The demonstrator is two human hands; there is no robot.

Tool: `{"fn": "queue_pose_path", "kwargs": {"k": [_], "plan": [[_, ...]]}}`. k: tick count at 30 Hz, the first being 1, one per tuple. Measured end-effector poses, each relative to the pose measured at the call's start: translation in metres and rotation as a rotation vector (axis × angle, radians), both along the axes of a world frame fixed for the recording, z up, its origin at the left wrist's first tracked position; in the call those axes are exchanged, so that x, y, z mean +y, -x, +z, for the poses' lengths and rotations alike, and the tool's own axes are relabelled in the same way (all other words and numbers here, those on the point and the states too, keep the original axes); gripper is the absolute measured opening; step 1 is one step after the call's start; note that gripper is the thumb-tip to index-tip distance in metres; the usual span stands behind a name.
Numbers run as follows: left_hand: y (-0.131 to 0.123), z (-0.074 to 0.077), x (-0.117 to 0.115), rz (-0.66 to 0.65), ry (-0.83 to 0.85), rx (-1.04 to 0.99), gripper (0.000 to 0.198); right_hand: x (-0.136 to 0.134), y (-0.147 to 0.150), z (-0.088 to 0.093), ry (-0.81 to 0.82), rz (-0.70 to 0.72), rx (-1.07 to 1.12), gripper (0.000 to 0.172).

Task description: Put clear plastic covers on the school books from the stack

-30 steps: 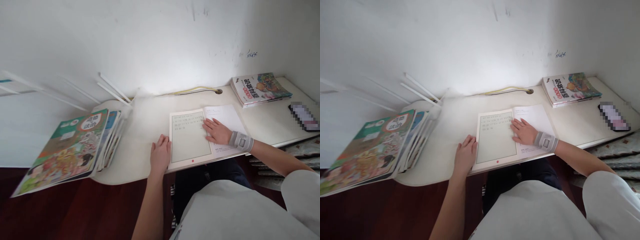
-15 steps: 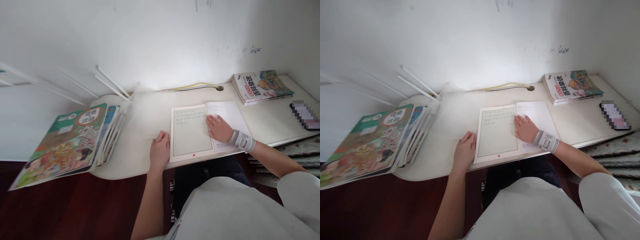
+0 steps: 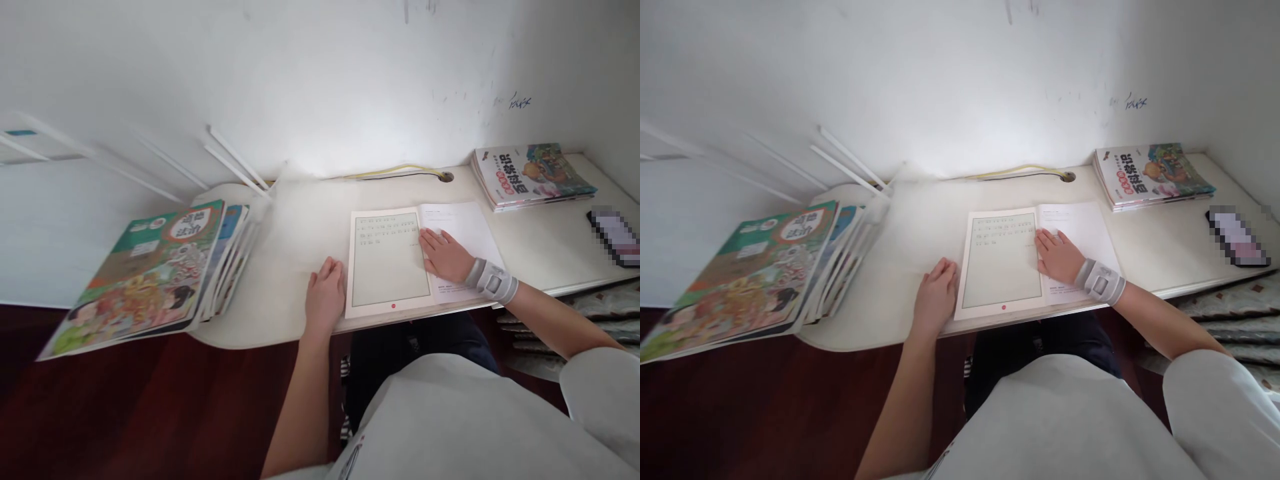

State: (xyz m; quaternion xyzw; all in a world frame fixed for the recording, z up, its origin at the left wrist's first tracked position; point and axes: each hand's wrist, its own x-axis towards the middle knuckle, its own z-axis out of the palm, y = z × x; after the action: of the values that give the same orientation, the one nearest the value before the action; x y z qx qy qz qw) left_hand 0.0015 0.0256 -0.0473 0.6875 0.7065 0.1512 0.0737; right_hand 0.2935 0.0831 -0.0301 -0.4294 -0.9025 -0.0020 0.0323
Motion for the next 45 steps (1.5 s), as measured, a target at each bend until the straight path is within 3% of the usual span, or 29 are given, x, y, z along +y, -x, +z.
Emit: {"fn": "queue_pose_path", "kwargs": {"k": [7, 13, 20, 24, 28, 33, 37, 40, 43, 45], "plan": [[-0.002, 0.0, 0.0, 0.009, -0.022, 0.007, 0.044, 0.0, -0.008, -0.004, 0.026, -0.022, 0.047, 0.058], [-0.012, 0.019, -0.007, 0.077, -0.204, -0.062, 0.045, -0.039, -0.015, -0.003, -0.067, -0.009, 0.088, 0.063], [-0.016, 0.044, 0.005, 0.067, 0.162, -0.153, 0.041, -0.063, -0.01, -0.017, -0.122, -0.01, 0.094, 0.058], [-0.013, 0.045, 0.014, 0.086, 0.191, -0.374, 0.04, -0.064, -0.009, -0.024, -0.148, -0.026, 0.127, 0.057], [-0.004, 0.046, 0.022, 0.057, 0.256, -0.725, 0.04, -0.064, -0.009, -0.026, -0.163, -0.035, 0.15, 0.057], [-0.013, 0.065, 0.035, 0.062, 0.341, -1.04, 0.039, -0.065, -0.007, -0.025, -0.149, -0.037, 0.195, 0.057], [-0.047, 0.088, 0.04, -0.051, 0.378, -1.211, 0.04, -0.062, -0.014, -0.023, -0.039, -0.036, 0.349, 0.059], [-0.08, 0.104, 0.035, -0.166, 0.341, -1.209, 0.041, -0.057, -0.024, -0.017, 0.176, -0.044, 0.616, 0.06], [-0.112, 0.117, 0.028, -0.296, 0.237, -1.104, 0.046, -0.053, -0.034, 0.003, 0.464, -0.053, 0.952, 0.067], [-0.132, 0.12, 0.024, -0.425, 0.188, -1.051, 0.052, -0.052, -0.041, 0.024, 0.57, -0.071, 1.122, 0.07]]}}
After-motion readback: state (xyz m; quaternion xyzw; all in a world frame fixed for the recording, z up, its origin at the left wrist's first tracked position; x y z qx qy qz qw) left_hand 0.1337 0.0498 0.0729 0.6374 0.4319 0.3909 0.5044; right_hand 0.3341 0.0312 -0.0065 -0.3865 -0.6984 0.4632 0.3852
